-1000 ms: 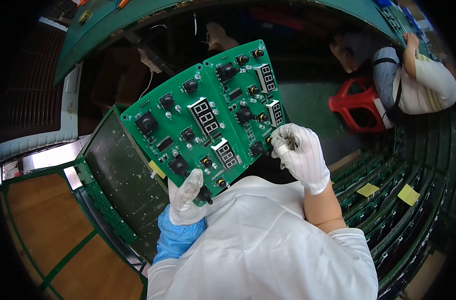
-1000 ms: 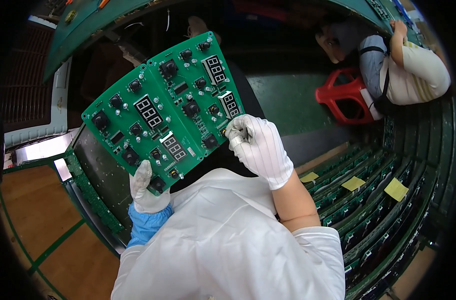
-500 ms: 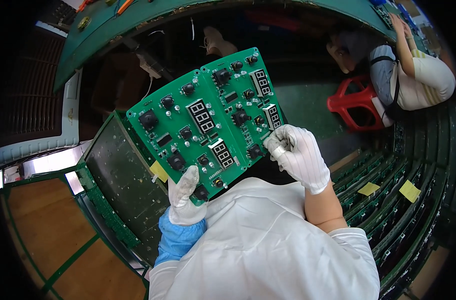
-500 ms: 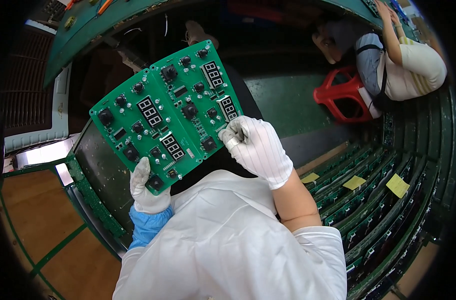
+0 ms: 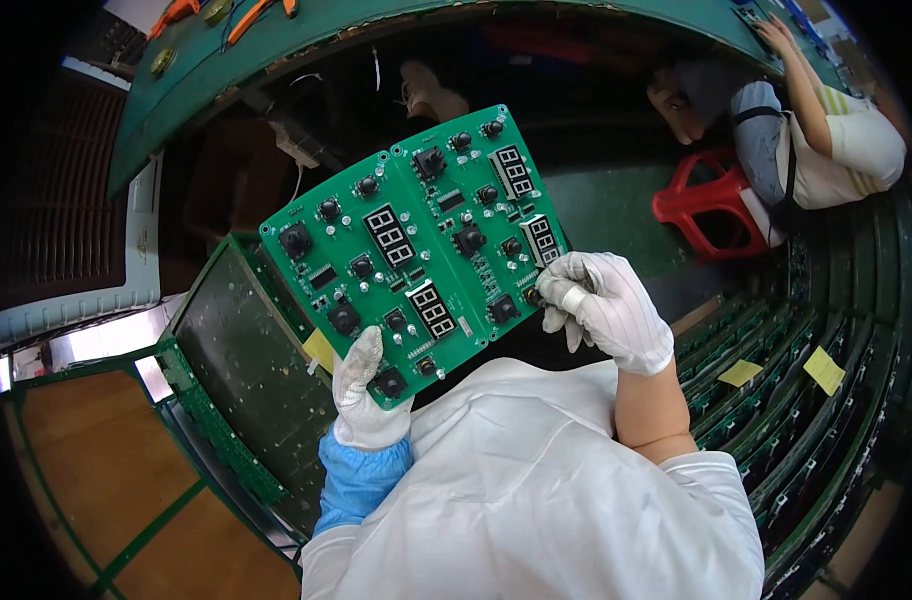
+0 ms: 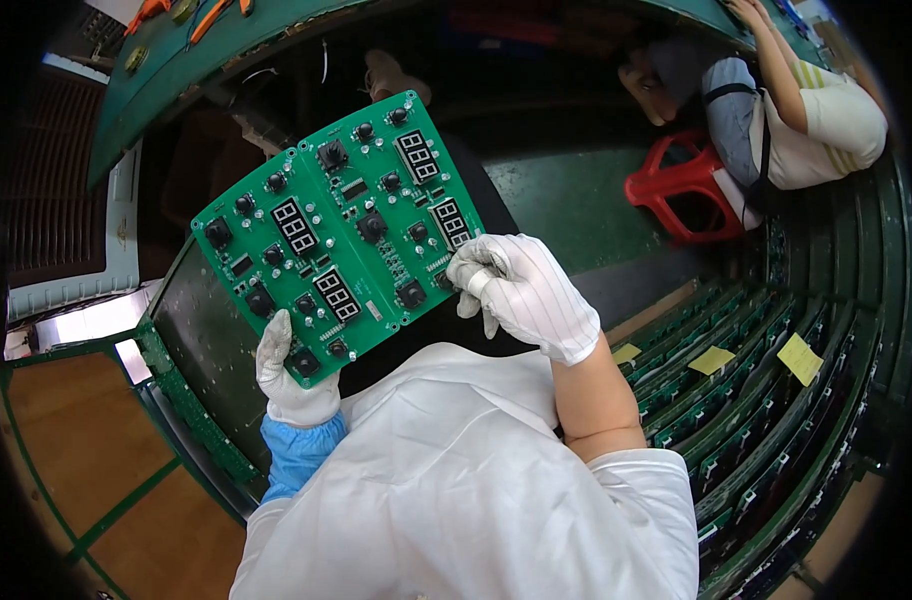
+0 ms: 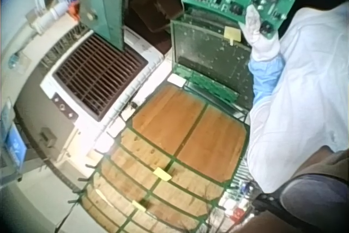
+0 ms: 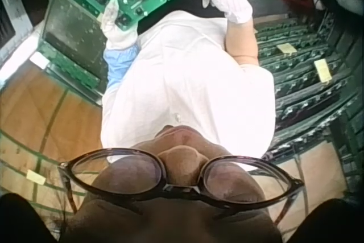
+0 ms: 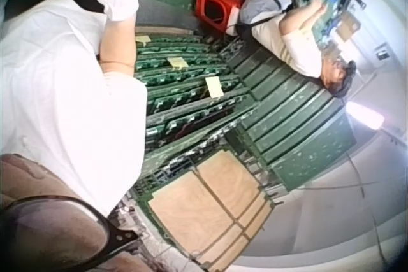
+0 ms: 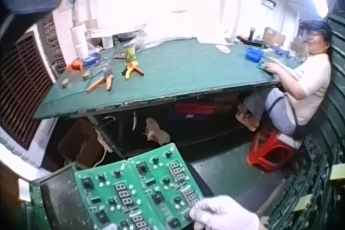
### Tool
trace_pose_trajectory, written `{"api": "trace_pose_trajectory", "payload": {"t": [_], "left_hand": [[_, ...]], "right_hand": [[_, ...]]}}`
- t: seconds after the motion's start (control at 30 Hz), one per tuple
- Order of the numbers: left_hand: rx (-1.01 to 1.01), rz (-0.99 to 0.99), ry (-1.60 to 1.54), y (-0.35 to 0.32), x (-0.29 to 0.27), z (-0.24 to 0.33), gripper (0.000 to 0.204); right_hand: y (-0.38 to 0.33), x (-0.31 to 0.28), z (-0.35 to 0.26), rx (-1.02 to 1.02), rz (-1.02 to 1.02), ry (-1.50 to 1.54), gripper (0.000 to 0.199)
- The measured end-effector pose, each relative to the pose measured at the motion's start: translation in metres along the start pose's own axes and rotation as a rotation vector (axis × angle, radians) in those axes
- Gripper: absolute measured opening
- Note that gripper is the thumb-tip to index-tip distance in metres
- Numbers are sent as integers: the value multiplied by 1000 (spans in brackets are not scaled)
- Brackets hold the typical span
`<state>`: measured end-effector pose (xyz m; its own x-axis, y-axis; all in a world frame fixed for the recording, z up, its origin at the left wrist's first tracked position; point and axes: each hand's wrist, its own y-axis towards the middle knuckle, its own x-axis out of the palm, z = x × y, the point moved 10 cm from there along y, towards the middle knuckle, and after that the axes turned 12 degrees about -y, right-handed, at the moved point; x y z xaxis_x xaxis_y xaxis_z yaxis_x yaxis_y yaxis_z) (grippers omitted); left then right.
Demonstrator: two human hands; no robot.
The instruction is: The person inspects a dual PCB assembly with 7-segment displays and knobs by hand.
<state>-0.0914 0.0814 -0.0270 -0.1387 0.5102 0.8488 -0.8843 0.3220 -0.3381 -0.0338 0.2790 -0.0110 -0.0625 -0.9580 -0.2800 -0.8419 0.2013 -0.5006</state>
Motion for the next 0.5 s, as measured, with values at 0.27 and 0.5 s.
{"api": "trace_pose_trajectory", "payload": {"t": [0.27,0.5], "left_hand": [[53,-13,177,-1,-25,4,31],[-182,-137,-29,-1,2,-21,40]], "right_hand": [[-6,-6,-22,-370,221,-357,7],[-21,-12,-13,-381,328,-442,11]]}}
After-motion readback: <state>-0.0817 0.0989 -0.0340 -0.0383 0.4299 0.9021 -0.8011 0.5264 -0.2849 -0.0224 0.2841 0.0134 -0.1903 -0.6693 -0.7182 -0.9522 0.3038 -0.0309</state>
